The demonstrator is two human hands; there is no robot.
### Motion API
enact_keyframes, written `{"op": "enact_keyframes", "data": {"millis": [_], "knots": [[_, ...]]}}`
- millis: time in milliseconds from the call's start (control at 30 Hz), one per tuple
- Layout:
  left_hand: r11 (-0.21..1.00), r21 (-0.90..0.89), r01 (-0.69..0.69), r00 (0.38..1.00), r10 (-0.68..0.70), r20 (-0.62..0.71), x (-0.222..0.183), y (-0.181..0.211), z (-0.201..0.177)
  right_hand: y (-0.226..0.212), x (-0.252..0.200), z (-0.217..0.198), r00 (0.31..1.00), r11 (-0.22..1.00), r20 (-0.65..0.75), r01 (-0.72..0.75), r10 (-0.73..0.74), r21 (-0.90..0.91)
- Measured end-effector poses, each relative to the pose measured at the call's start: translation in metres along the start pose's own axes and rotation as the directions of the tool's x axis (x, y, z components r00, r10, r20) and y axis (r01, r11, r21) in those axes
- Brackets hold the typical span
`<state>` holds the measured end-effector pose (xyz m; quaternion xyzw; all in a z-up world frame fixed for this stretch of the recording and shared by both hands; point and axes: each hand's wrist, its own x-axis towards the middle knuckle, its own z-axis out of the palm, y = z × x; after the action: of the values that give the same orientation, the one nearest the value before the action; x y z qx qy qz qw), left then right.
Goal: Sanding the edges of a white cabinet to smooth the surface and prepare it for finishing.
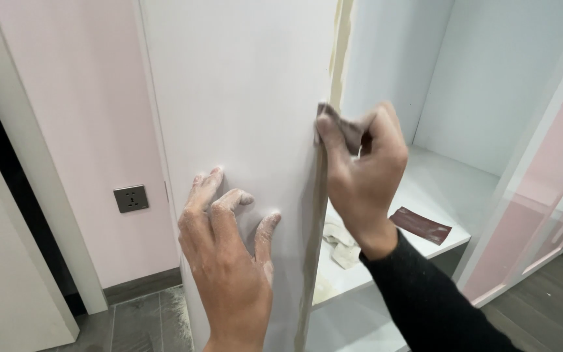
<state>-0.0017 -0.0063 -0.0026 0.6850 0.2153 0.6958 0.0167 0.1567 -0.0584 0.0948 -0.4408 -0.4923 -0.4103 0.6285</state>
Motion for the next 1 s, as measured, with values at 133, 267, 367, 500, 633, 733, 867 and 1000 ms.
{"op": "enact_keyframes", "data": {"millis": [133, 267, 367, 500, 633, 733, 867, 1000], "knots": [[1.000, 0.011, -0.006, 1.000, 0.006, -0.011, -0.004, 0.001, 0.003, -0.002, -0.035, -0.016, 1.000, 0.999, 0.012, 0.009, -0.008, -0.042], [1.000, -0.016, 0.000, 1.000, 0.001, 0.009, -0.005, 0.000, 0.000, 0.006, -0.072, -0.018, 0.999, 0.999, 0.038, 0.013, -0.011, -0.052], [1.000, 0.008, -0.019, 1.000, 0.019, 0.000, -0.003, -0.001, 0.001, 0.003, -0.003, -0.003, 0.997, 0.998, -0.036, 0.061, -0.061, -0.019], [1.000, 0.004, -0.024, 1.000, 0.024, -0.017, -0.006, -0.004, 0.007, -0.002, 0.012, -0.010, 0.996, 0.995, 0.022, 0.092, -0.091, -0.035], [1.000, -0.002, -0.024, 1.000, 0.024, -0.020, -0.005, -0.005, 0.006, 0.002, -0.088, -0.029, 0.993, 0.999, 0.118, -0.001, 0.006, -0.042], [0.999, -0.009, -0.031, 0.999, 0.031, -0.027, -0.007, -0.005, 0.009, 0.006, -0.058, -0.020, 0.995, 0.996, 0.091, 0.052, -0.045, -0.077], [1.000, -0.019, -0.017, 0.999, 0.017, -0.034, -0.005, -0.004, 0.009, -0.004, 0.002, -0.006, 1.000, 1.000, 0.008, 0.022, -0.022, -0.019], [0.999, -0.025, -0.025, 0.999, 0.024, -0.023, -0.006, -0.006, 0.007, 0.005, -0.092, -0.031, 0.990, 0.997, 0.118, -0.073, 0.075, -0.023]]}}
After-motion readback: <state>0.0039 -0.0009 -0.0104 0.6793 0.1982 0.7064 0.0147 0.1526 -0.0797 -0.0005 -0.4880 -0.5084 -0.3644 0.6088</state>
